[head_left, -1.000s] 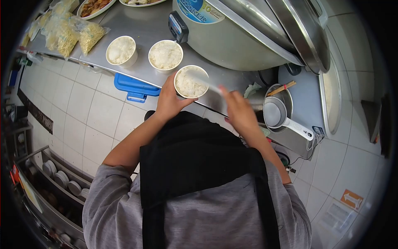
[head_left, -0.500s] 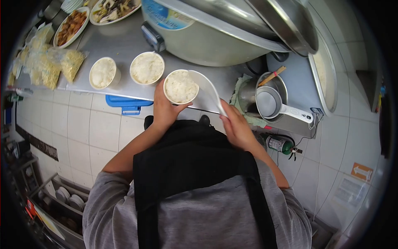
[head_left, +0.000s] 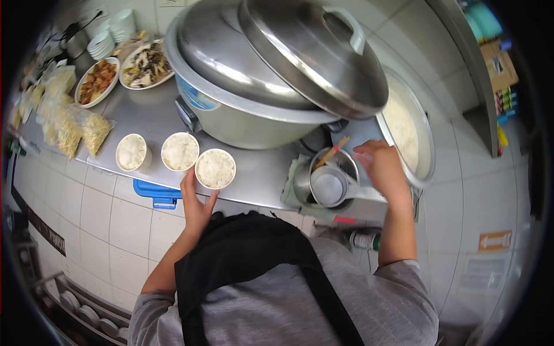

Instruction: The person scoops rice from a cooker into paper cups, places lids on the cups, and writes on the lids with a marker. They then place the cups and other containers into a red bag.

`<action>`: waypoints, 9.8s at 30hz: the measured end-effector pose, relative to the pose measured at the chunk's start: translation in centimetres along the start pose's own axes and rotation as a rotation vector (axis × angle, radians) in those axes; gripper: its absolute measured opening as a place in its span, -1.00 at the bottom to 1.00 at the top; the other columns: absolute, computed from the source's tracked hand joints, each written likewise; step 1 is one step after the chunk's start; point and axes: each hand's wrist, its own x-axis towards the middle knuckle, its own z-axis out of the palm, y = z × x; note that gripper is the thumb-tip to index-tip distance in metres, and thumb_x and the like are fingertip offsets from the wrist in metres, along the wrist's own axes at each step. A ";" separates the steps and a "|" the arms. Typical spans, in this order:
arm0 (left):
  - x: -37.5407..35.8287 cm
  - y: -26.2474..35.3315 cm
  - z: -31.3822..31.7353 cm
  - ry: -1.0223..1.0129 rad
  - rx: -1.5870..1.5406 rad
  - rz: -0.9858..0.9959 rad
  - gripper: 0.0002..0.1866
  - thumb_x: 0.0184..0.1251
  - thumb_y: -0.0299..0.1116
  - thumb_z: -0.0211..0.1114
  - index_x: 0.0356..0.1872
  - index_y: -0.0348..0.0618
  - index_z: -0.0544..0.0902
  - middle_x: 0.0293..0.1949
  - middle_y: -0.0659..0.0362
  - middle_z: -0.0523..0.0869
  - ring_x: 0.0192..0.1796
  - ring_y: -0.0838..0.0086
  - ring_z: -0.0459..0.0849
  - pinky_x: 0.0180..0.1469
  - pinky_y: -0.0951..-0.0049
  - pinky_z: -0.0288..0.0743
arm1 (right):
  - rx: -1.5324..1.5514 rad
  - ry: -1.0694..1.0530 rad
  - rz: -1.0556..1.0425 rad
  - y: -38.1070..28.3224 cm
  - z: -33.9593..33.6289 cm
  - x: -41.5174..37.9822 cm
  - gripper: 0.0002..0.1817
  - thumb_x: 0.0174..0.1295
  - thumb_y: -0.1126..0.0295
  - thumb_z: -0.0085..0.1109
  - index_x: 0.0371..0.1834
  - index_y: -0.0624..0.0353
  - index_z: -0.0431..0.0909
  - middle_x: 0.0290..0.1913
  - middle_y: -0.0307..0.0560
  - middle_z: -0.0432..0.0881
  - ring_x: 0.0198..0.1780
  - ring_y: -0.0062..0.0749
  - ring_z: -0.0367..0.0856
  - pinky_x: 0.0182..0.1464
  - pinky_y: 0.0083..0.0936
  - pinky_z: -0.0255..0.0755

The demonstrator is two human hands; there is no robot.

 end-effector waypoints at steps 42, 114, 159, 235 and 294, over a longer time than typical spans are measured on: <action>0.8 -1.9 -4.2 0.262 -0.421 -0.382 -0.22 0.09 -0.51 0.45 0.36 -0.25 0.25 0.25 0.05 0.49 0.28 0.33 0.48 0.34 0.35 0.33 | -0.397 -0.016 0.446 29.5 -2.6 7.0 -0.48 0.35 0.38 -0.09 0.40 0.18 0.24 -0.17 0.38 0.66 -0.10 0.26 0.65 -0.02 0.03 0.50; -1.3 -10.8 -40.4 0.100 -0.815 -0.285 -0.16 0.05 -0.47 0.56 0.38 -0.26 0.31 0.27 0.11 0.55 0.33 0.39 0.48 0.36 0.32 0.33 | 0.439 -0.209 -0.482 -46.6 12.4 15.0 0.21 -0.25 0.27 0.63 0.55 -0.12 0.07 0.47 0.15 0.21 0.44 0.13 0.23 0.41 -0.12 0.21; 45.2 -63.8 -105.3 -0.026 -0.866 -0.307 -0.32 0.25 -0.41 0.44 0.33 -0.31 0.30 0.19 0.06 0.55 0.14 0.43 0.57 0.13 0.48 0.48 | 1.377 -0.614 -0.619 -140.3 10.7 47.5 0.14 -0.18 0.27 0.62 0.49 0.09 0.05 0.40 0.17 0.30 0.42 0.01 0.30 0.42 -0.25 0.21; 41.0 -82.7 -94.1 -0.293 0.124 -0.025 -0.56 0.19 -0.54 0.30 0.14 -0.05 0.58 0.13 0.02 0.58 0.10 0.06 0.60 0.11 0.22 0.53 | 0.858 0.189 0.084 -142.0 42.0 50.6 -0.66 0.09 0.58 0.24 -0.03 0.15 0.55 -0.06 0.06 0.56 0.05 0.04 0.50 0.12 -0.17 0.40; 38.5 -85.3 -98.4 -0.099 0.548 0.518 -0.80 0.05 -0.33 0.34 -0.28 0.12 0.54 -0.20 0.39 0.67 -0.45 0.49 0.64 -0.28 0.38 0.34 | 1.530 -0.635 0.711 -138.3 42.8 55.0 -0.75 0.50 0.15 -0.03 -0.01 0.05 0.52 -0.18 -0.32 0.50 -0.10 -0.56 0.43 -0.02 -0.44 0.39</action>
